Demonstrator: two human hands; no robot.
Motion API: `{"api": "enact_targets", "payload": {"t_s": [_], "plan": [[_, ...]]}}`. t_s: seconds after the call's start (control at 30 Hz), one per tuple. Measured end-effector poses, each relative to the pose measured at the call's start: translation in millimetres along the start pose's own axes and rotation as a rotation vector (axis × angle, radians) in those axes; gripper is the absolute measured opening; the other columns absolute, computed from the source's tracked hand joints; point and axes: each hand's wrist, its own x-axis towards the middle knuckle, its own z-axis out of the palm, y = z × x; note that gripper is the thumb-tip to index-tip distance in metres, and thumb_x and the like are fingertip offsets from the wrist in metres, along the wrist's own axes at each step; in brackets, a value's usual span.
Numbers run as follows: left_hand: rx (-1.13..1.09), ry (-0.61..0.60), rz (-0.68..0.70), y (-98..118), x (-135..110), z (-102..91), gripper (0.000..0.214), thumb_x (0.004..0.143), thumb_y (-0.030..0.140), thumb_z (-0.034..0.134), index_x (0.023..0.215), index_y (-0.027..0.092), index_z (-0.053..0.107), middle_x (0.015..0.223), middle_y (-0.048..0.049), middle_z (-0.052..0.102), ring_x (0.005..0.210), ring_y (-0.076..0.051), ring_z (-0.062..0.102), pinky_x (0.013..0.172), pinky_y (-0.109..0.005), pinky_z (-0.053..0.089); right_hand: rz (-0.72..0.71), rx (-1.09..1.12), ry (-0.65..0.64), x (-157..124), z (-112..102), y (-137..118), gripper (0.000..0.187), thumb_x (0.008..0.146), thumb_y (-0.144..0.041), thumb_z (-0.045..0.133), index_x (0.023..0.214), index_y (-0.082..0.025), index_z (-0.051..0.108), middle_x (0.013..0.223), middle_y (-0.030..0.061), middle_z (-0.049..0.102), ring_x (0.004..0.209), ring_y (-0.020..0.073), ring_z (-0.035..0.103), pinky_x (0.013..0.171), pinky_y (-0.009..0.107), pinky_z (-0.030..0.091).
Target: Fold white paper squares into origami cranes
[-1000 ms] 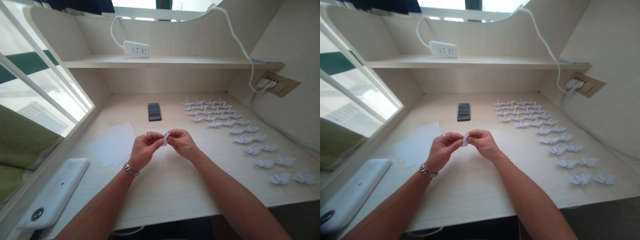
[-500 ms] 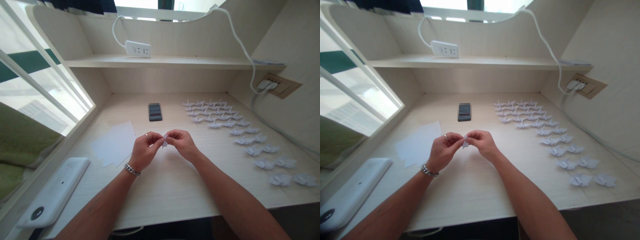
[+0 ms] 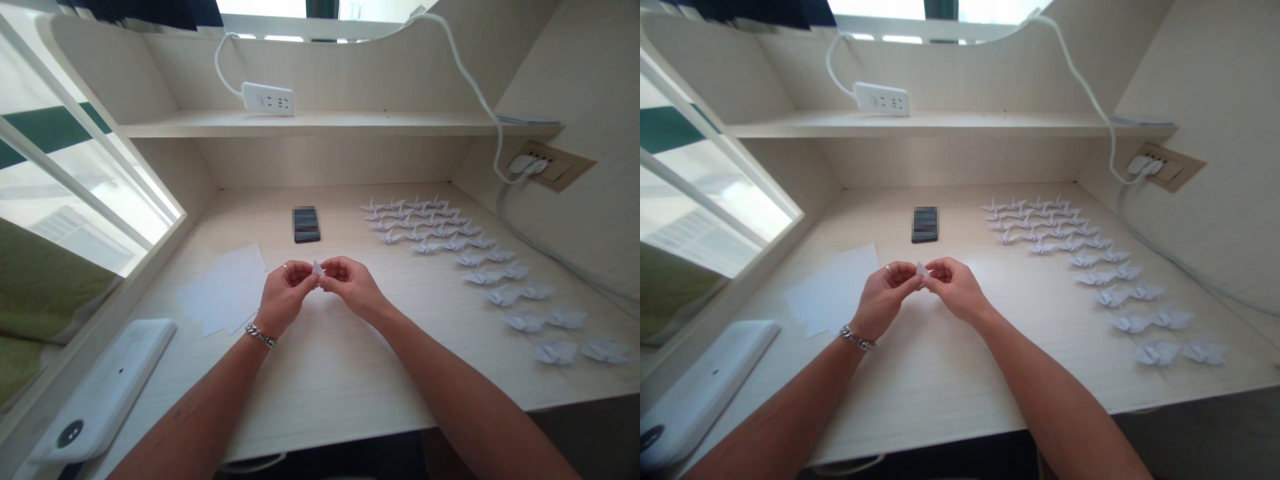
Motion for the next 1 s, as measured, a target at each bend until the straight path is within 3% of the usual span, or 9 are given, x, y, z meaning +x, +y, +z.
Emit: {"api": "enact_targets", "payload": {"t_s": [0.2, 0.33, 0.53, 0.77, 1.0], "plan": [[0.102, -0.038, -0.007, 4.2, 0.3, -2.4, 0.023, 0.07, 0.032, 0.074, 0.079, 0.011, 0.068, 0.073, -0.0055, 0.069, 0.069, -0.015, 0.062, 0.069, -0.029, 0.05, -0.035, -0.101, -0.038, -5.4, 3.8, -4.5, 0.027, 0.07, -0.031, 0.074, 0.084, -0.018, 0.055, 0.072, -0.0002, 0.062, 0.068, 0.0142, 0.061, 0.065, 0.029, 0.05], [0.142, 0.026, 0.012, 4.6, 1.0, -3.8, 0.023, 0.068, 0.033, 0.076, 0.072, 0.012, 0.068, 0.069, -0.004, 0.067, 0.066, -0.015, 0.06, 0.066, -0.028, 0.049, -0.004, -0.184, -0.02, -8.3, 6.6, -4.7, 0.029, 0.072, -0.034, 0.071, 0.092, -0.018, 0.057, 0.074, 0.0012, 0.065, 0.07, 0.0156, 0.063, 0.065, 0.029, 0.05], [0.063, 0.039, -0.03, 4.3, 1.2, -3.5, 0.024, 0.066, 0.033, 0.077, 0.067, 0.012, 0.065, 0.062, -0.0025, 0.065, 0.059, -0.014, 0.058, 0.061, -0.028, 0.048, -0.037, -0.461, -0.094, -9.1, 6.5, -2.8, 0.019, 0.085, -0.031, 0.056, 0.074, -0.017, 0.063, 0.069, 0.0028, 0.065, 0.066, 0.0142, 0.061, 0.061, 0.026, 0.046], [0.0, 0.088, -0.015, 3.0, 0.8, -3.7, 0.023, 0.063, 0.031, 0.078, 0.068, 0.013, 0.065, 0.062, -0.001, 0.064, 0.06, -0.013, 0.058, 0.063, -0.028, 0.048, -0.08, -0.458, -0.061, -11.3, 9.9, -5.0, 0.019, 0.085, -0.031, 0.056, 0.074, -0.018, 0.064, 0.072, 0.0031, 0.068, 0.067, 0.0148, 0.062, 0.063, 0.027, 0.046], [0.121, 0.009, 0.009, 1.8, 2.2, -5.5, 0.025, 0.071, 0.037, 0.072, 0.07, 0.013, 0.064, 0.064, -0.0014, 0.063, 0.062, -0.013, 0.058, 0.063, -0.027, 0.047, -0.098, -0.533, -0.015, -12.0, 8.7, -8.5, 0.018, 0.084, -0.032, 0.058, 0.076, -0.018, 0.066, 0.071, 0.003, 0.067, 0.066, 0.0147, 0.06, 0.062, 0.027, 0.045]]}}
